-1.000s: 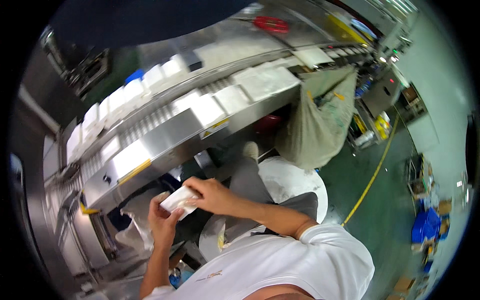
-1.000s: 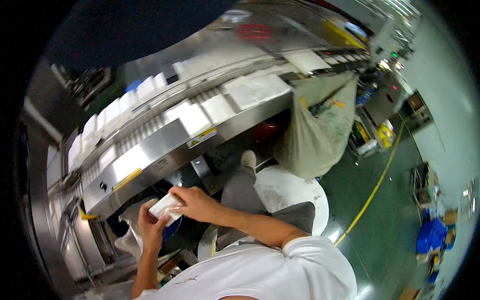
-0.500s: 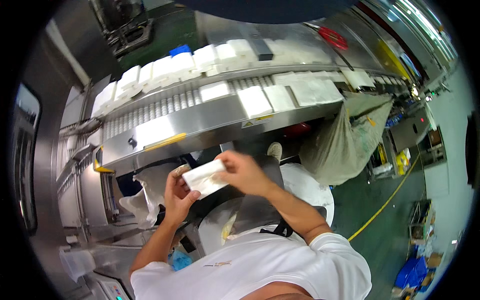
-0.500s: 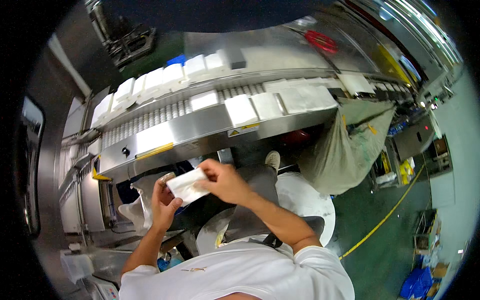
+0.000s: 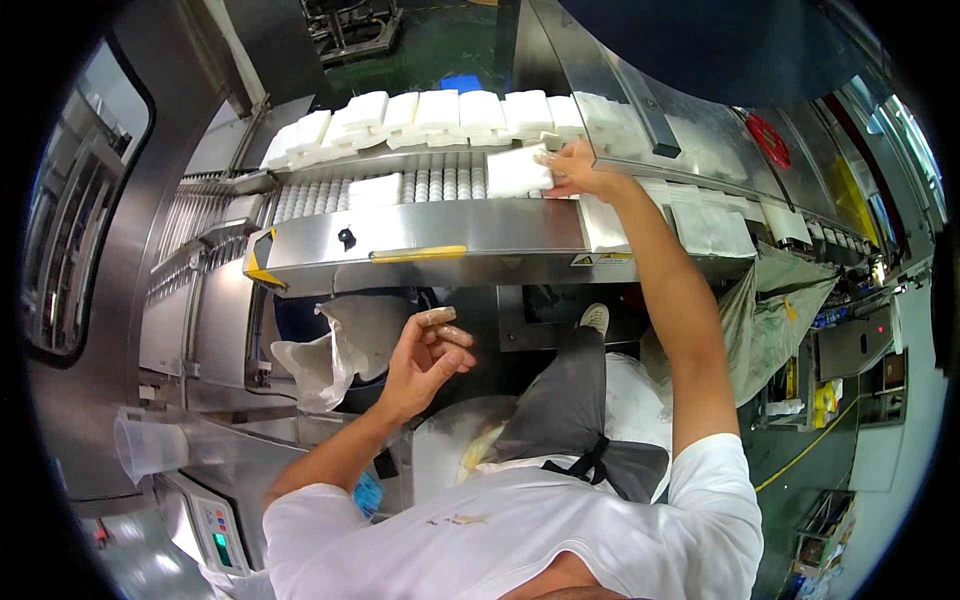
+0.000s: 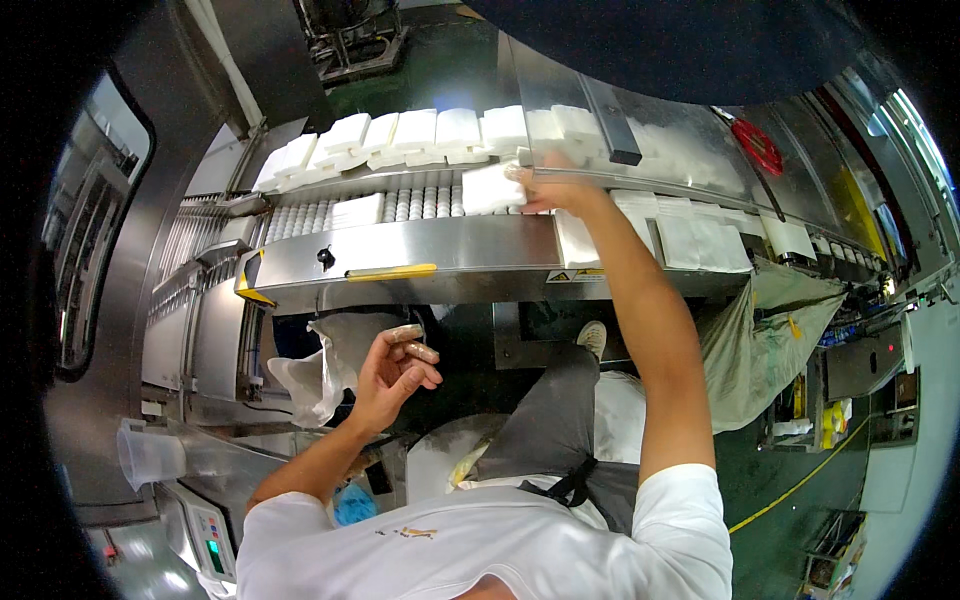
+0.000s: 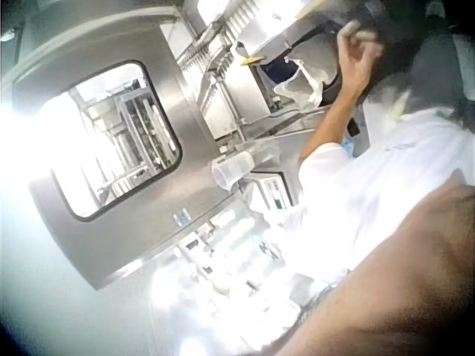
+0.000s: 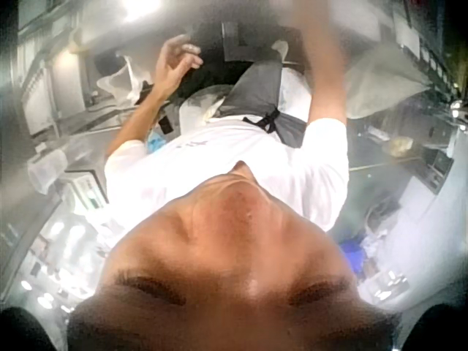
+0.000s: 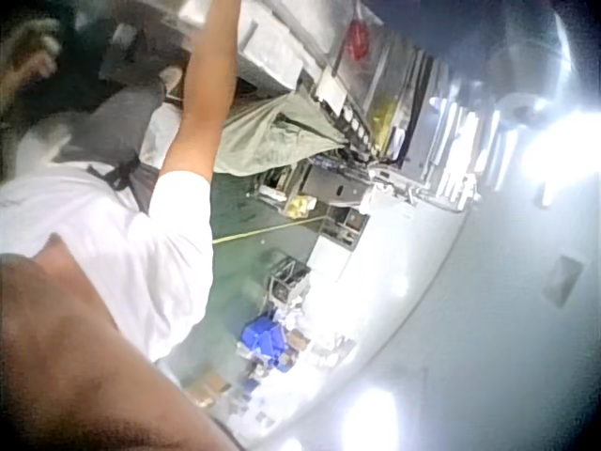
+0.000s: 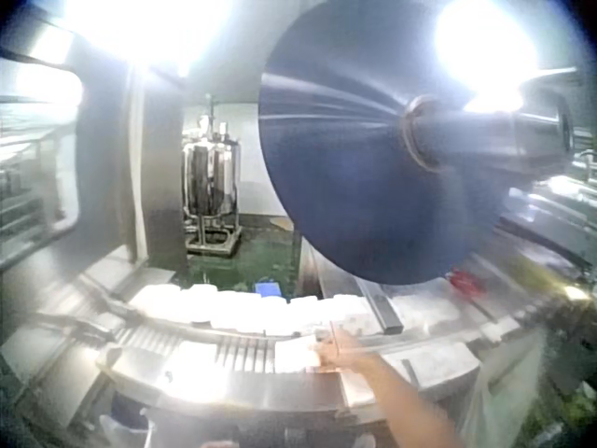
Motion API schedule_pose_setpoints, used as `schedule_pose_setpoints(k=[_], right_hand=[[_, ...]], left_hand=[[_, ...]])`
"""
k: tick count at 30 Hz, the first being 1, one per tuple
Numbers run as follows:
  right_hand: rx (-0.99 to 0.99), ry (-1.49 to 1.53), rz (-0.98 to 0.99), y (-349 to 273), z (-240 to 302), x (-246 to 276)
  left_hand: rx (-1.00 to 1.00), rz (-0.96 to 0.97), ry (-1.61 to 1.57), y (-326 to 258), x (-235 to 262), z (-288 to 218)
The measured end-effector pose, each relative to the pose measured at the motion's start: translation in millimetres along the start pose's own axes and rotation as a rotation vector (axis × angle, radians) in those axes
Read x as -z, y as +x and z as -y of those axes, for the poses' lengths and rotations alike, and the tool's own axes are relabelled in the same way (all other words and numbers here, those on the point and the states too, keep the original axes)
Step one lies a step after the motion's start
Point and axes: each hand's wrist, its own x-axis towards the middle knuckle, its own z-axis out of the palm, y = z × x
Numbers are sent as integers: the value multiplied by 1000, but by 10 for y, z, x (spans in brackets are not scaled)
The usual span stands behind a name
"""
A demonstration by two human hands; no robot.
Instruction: The person picks up stacks of white rectangular items from a conveyor belt, places them on a scale to check their weight, and then puts them back onto the conveyor line.
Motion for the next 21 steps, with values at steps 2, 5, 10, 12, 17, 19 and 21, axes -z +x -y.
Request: schedule_pose_setpoints(k=[2, 5, 10, 12, 17, 19, 21], right_hand=[[123, -687, -225, -31, 79, 92], [344, -968, -504, -60, -21, 237], [366, -631, -284, -103, 210, -250], [412, -449, -156, -27, 232, -663], [503, -622, -53, 475, 298, -1375], [394, -712, -101, 769, 180, -1564], [254, -714, -98, 699, 292, -1825]], left_hand=[[25, -26, 20, -22, 6, -7], [24, -32, 24, -30, 13, 3], [101, -25, 3, -72, -26, -10], [107, -18, 24, -78, -36, -18], [124, 45, 113, -107, -21, -65], [117, 44, 165, -36, -58, -50], [106, 22, 188, -78, -17, -14]])
